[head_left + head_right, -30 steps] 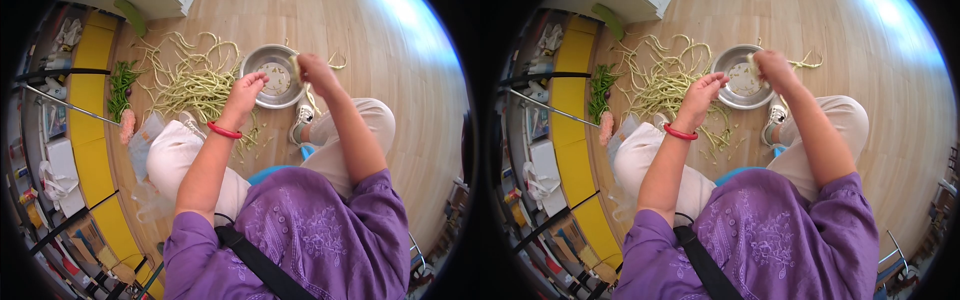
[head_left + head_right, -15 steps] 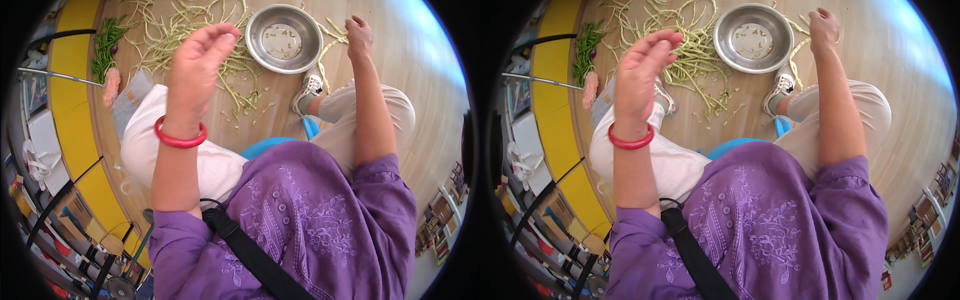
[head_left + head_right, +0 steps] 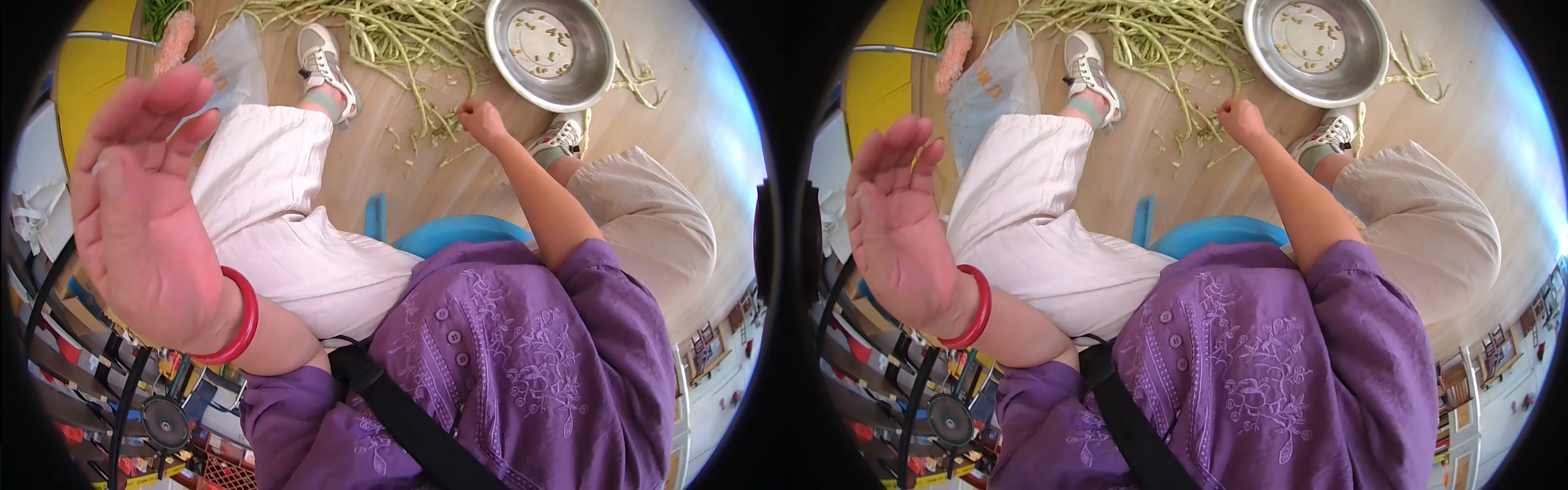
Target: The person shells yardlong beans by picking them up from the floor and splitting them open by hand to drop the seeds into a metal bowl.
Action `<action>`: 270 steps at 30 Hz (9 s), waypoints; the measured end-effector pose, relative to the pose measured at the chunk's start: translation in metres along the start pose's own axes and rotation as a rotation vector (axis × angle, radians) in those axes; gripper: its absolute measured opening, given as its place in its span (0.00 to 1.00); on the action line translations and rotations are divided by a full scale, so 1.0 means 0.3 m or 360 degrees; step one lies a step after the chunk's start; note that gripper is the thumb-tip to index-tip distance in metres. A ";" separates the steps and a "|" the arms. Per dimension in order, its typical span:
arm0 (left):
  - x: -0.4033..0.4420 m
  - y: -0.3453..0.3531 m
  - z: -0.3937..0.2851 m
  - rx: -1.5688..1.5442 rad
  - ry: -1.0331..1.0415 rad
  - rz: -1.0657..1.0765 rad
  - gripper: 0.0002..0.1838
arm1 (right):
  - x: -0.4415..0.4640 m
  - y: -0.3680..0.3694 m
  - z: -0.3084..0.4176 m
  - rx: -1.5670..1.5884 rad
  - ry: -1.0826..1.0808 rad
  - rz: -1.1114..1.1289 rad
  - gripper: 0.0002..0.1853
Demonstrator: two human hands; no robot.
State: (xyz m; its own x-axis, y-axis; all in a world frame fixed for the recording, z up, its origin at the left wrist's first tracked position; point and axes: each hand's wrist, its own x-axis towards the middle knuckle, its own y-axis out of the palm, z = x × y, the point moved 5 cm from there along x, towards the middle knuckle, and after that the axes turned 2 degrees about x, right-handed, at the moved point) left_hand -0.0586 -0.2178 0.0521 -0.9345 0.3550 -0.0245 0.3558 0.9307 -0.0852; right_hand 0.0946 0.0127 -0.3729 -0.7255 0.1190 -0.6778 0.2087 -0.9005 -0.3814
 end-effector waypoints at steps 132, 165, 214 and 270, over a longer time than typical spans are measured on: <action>-0.014 0.815 0.250 -0.0267 -0.0995 0.0727 0.07 | -0.615 -0.813 0.532 0.1437 -0.0333 0.0125 0.06; 0.018 0.161 0.067 -0.0716 -0.0429 -0.0168 0.10 | 0.065 -0.014 0.129 -0.1189 0.0007 0.0245 0.23; -0.077 0.552 0.036 -0.0127 -0.0401 0.0631 0.09 | -0.788 -0.720 0.833 0.0909 -0.0755 0.0139 0.11; 0.032 0.789 0.150 -0.0005 -0.0570 0.0683 0.07 | -0.641 -0.841 0.637 0.1068 -0.0501 0.0038 0.09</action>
State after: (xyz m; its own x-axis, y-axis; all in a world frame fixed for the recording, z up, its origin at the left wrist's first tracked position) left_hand 0.0162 0.0020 -0.0130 -0.6499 0.6504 -0.3932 0.7044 0.7097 0.0096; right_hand 0.0561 0.1372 -0.0262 -0.9005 0.0613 -0.4304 -0.1457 -0.9753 0.1659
